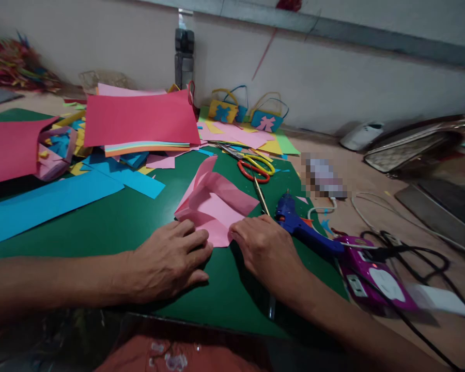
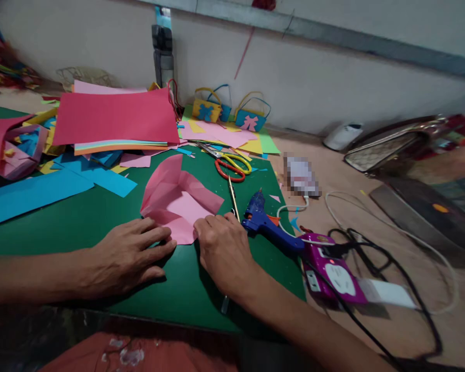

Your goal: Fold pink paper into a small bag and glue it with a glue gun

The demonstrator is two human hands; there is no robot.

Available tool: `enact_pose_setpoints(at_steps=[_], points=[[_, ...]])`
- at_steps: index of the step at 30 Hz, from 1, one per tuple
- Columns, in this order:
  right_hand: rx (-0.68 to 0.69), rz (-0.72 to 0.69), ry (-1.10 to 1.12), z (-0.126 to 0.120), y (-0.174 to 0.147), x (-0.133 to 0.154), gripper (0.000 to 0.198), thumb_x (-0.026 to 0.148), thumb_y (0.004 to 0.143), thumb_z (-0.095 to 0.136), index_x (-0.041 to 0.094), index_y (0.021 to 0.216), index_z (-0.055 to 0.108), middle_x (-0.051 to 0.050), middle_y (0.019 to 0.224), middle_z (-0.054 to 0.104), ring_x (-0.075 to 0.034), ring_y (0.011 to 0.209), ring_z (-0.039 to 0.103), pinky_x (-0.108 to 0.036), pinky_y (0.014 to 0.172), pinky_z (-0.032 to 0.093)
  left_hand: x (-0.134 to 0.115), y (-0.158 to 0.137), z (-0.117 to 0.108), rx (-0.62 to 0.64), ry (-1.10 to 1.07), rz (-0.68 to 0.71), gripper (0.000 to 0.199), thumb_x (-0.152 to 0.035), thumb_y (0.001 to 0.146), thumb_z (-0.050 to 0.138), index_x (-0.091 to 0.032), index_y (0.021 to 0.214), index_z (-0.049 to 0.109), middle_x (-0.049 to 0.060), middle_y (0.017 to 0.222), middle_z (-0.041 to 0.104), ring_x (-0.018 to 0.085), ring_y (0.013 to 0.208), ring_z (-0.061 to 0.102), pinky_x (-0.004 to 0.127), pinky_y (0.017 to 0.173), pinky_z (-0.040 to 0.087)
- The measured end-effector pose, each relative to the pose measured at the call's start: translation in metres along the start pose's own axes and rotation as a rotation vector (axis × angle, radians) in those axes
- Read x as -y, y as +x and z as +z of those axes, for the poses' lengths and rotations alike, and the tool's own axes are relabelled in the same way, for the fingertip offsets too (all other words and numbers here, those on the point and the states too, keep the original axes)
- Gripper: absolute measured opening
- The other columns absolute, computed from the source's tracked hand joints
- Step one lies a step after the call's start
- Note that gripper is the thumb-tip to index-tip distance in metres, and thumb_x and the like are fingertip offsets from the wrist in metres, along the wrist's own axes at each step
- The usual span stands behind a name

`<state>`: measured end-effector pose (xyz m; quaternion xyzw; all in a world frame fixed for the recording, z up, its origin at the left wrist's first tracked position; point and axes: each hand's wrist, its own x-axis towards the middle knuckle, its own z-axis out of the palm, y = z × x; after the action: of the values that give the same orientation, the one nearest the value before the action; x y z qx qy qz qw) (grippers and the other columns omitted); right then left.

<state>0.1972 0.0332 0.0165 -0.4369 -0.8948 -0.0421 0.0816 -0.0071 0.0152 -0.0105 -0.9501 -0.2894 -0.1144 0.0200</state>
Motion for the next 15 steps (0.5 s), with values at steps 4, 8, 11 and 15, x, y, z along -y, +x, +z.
enact_pose_setpoints(at_steps=[4,8,11,15], points=[[-0.003,-0.172,-0.082,0.000,-0.011,0.007,0.024,0.009,0.082,0.048,0.019,0.100,0.060,-0.004,0.077,0.062,-0.016,0.067,0.050,-0.031,0.068,0.031,-0.001,0.000,0.000,0.038,-0.008,-0.018,0.036,-0.044,0.088,0.042,-0.015,0.106,0.053,0.008,0.097,0.054,0.021,0.079,0.041,0.036,0.067,0.037],[0.074,-0.228,-0.252,0.000,-0.015,0.017,0.032,0.014,0.081,0.050,0.016,0.112,0.054,-0.008,0.084,0.060,-0.021,0.071,0.051,-0.034,0.064,0.032,-0.002,0.001,0.000,0.028,0.012,-0.020,0.036,-0.043,0.088,0.043,-0.014,0.107,0.053,0.008,0.096,0.055,0.021,0.078,0.041,0.036,0.067,0.038],[0.156,-0.225,-0.292,-0.003,-0.015,0.023,0.032,0.013,0.082,0.047,0.015,0.113,0.052,-0.008,0.086,0.059,-0.022,0.075,0.051,-0.036,0.064,0.034,-0.003,0.001,0.000,0.010,0.025,-0.013,0.032,-0.040,0.088,0.044,-0.014,0.105,0.055,0.008,0.093,0.056,0.021,0.077,0.042,0.036,0.066,0.038],[0.165,-0.249,-0.293,-0.004,-0.013,0.027,0.027,0.010,0.079,0.048,0.011,0.106,0.054,-0.009,0.088,0.058,-0.024,0.078,0.051,-0.040,0.067,0.038,-0.003,0.000,0.003,-0.027,0.035,-0.023,0.028,-0.038,0.088,0.046,-0.015,0.100,0.057,0.007,0.092,0.057,0.021,0.076,0.043,0.035,0.065,0.039]])
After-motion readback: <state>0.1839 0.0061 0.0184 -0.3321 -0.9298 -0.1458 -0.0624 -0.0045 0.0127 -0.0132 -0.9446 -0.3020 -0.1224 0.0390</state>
